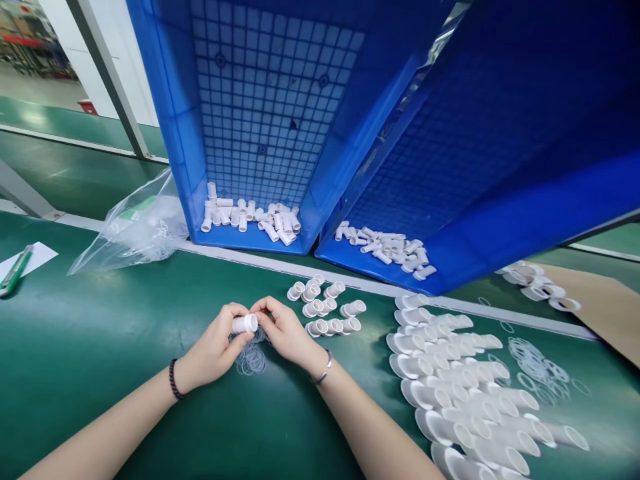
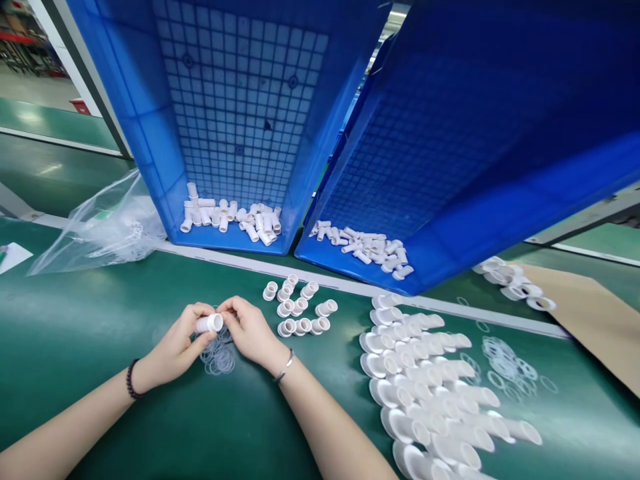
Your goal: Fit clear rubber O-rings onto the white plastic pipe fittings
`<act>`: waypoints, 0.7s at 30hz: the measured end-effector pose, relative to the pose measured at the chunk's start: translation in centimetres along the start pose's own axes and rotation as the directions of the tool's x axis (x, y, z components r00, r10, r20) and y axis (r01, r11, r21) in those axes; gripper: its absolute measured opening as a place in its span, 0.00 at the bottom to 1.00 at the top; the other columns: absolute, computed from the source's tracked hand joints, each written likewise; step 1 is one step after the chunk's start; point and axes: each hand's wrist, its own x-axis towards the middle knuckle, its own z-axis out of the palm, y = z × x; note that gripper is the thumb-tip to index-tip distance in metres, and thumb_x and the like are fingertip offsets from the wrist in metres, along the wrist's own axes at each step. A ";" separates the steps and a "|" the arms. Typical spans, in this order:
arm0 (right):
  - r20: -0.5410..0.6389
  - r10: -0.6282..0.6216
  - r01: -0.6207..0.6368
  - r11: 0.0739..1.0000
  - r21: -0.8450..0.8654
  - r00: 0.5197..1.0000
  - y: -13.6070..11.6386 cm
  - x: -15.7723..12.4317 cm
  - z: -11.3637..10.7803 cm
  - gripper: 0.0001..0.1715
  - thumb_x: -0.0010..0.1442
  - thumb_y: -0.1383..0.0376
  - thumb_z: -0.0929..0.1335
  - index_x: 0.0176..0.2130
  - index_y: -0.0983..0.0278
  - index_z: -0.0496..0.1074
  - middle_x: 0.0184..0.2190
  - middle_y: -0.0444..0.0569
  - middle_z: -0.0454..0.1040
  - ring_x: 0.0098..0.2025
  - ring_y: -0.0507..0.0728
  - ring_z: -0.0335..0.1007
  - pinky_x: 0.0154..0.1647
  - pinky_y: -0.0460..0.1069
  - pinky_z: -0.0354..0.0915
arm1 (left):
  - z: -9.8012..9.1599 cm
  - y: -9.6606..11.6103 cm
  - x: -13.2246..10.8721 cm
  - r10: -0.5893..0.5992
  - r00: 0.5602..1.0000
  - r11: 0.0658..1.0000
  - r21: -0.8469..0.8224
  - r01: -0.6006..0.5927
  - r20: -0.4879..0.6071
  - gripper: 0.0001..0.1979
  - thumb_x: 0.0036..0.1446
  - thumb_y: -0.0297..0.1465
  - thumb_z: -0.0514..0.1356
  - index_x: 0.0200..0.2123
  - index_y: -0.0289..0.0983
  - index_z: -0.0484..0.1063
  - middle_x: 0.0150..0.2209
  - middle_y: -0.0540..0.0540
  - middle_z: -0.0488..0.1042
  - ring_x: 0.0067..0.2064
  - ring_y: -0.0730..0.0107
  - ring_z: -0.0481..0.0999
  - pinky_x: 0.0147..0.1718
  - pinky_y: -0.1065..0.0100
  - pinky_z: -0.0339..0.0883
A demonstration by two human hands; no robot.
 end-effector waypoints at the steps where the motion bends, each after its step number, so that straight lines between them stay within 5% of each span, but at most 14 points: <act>1: 0.014 0.046 -0.047 0.995 0.092 0.999 0.0 0.0 0.0 0.06 0.65 0.64 0.62 0.39 0.63 0.68 0.31 0.44 0.70 0.31 0.51 0.66 0.33 0.47 0.63 | 0.2 -0.1 0.0 -0.030 0.999 0.998 -0.055 0.028 -0.038 0.13 0.62 0.35 0.55 0.48 0.39 0.63 0.46 0.41 0.68 0.46 0.59 0.69 0.46 0.61 0.62; 4: 0.042 0.133 -0.139 0.953 0.268 0.990 0.0 0.0 -0.1 0.13 0.65 0.57 0.62 0.40 0.63 0.69 0.30 0.43 0.69 0.26 0.49 0.63 0.28 0.45 0.62 | 0.8 -0.1 0.2 -0.159 0.986 0.954 -0.263 0.143 -0.043 0.15 0.63 0.39 0.53 0.49 0.38 0.62 0.39 0.44 0.69 0.41 0.63 0.69 0.41 0.63 0.63; 7: 0.027 0.105 -0.109 0.950 0.294 0.994 0.5 0.1 0.0 0.16 0.64 0.55 0.65 0.43 0.64 0.70 0.34 0.46 0.71 0.32 0.51 0.67 0.33 0.46 0.65 | 1.3 0.1 0.5 -0.244 0.970 0.830 -0.515 0.213 0.007 0.17 0.63 0.43 0.52 0.46 0.37 0.62 0.32 0.48 0.67 0.34 0.68 0.66 0.36 0.65 0.62; 11: -0.038 0.094 -0.084 0.972 0.219 0.995 0.8 0.2 0.6 0.15 0.62 0.55 0.67 0.43 0.64 0.71 0.36 0.47 0.73 0.37 0.52 0.69 0.36 0.47 0.67 | 1.5 0.8 0.8 -0.297 0.953 0.621 -0.747 0.239 0.058 0.19 0.59 0.46 0.58 0.42 0.36 0.65 0.28 0.50 0.67 0.31 0.71 0.64 0.33 0.67 0.59; 15: -0.092 0.043 -0.042 0.999 0.012 0.995 -1.1 -0.6 0.6 0.12 0.61 0.59 0.68 0.43 0.63 0.71 0.34 0.47 0.74 0.35 0.52 0.70 0.36 0.47 0.67 | 1.3 0.9 0.7 -0.345 0.937 0.574 -0.777 0.259 0.057 0.17 0.56 0.44 0.61 0.40 0.37 0.67 0.27 0.51 0.65 0.29 0.73 0.62 0.30 0.69 0.57; 18: -0.117 -0.116 0.085 0.966 -0.244 0.986 -3.4 -0.8 -1.9 0.12 0.61 0.59 0.68 0.44 0.61 0.71 0.38 0.49 0.74 0.39 0.54 0.71 0.41 0.49 0.67 | 0.8 0.5 0.8 -0.374 0.927 0.628 -0.732 0.265 0.015 0.17 0.56 0.44 0.62 0.39 0.37 0.68 0.29 0.51 0.65 0.31 0.73 0.62 0.32 0.70 0.58; 21: -0.266 -0.099 -0.029 0.899 -0.437 0.959 -4.0 0.7 -7.7 0.12 0.65 0.58 0.64 0.44 0.61 0.71 0.39 0.48 0.76 0.40 0.54 0.72 0.43 0.49 0.66 | 0.2 0.1 1.3 -0.395 0.919 0.675 -0.680 0.286 -0.005 0.21 0.52 0.46 0.64 0.41 0.37 0.69 0.27 0.52 0.65 0.31 0.72 0.62 0.32 0.69 0.59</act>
